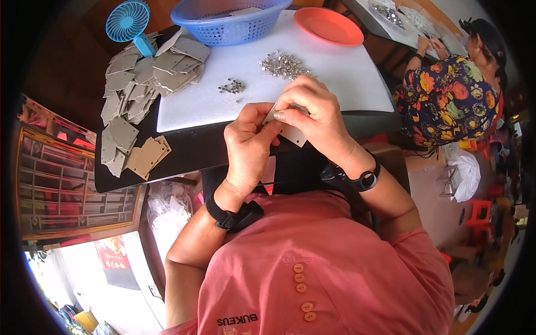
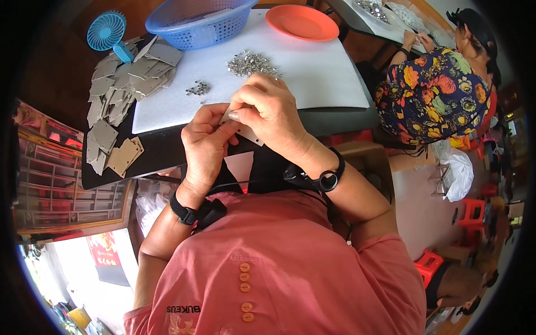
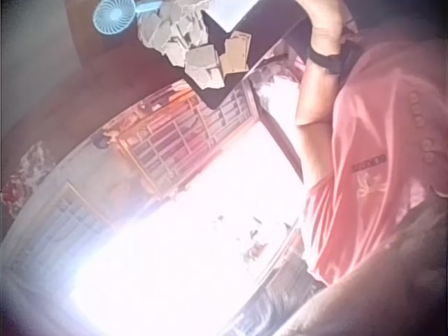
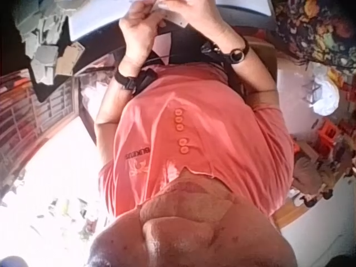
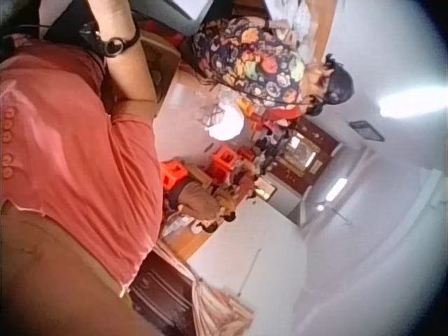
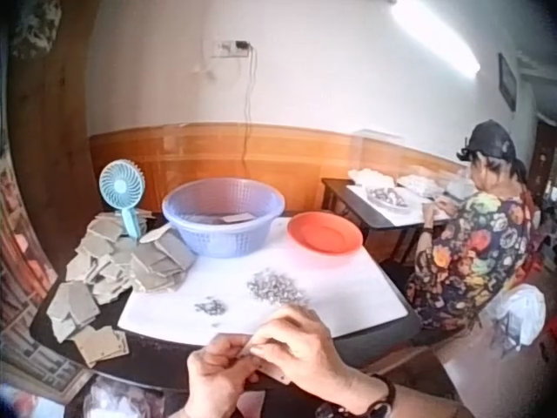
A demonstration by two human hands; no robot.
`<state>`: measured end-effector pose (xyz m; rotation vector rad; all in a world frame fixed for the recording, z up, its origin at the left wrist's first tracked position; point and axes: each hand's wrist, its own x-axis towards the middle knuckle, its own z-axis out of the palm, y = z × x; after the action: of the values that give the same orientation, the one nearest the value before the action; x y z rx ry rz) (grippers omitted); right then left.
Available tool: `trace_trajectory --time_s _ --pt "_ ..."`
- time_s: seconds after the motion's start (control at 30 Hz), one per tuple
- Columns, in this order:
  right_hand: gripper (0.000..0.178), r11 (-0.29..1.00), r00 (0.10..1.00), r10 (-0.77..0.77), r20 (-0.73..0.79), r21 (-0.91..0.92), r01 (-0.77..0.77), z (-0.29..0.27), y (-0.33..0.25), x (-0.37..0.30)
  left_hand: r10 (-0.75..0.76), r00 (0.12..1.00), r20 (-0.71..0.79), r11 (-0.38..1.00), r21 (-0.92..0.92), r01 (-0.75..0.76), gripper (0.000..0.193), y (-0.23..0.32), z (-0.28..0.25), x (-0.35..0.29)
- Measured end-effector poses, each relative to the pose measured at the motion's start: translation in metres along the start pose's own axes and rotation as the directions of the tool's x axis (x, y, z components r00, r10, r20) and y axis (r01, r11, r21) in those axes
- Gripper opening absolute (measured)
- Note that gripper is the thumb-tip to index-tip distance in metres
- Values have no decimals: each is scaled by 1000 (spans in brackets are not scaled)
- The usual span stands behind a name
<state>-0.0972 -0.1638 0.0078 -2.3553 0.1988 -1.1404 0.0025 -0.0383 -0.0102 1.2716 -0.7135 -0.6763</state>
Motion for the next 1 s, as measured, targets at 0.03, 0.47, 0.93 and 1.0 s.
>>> trace_trajectory --time_s 0.03,0.47,0.93,1.0 --pt "16 995 998 63 14 81 -64 0 -1 0 7 1000 0 1000 27 -7 22 1 0 -1" --pt "25 631 830 464 310 542 -555 0 1 7 121 993 7 991 61 -121 25 -9 -1 -1" --pt "8 604 868 453 202 647 -466 -7 -18 -4 140 990 21 978 152 -142 15 16 -9 -14" --pt "8 612 873 432 227 636 -469 -12 -24 -1 261 964 59 924 275 -267 13 24 -14 -16"
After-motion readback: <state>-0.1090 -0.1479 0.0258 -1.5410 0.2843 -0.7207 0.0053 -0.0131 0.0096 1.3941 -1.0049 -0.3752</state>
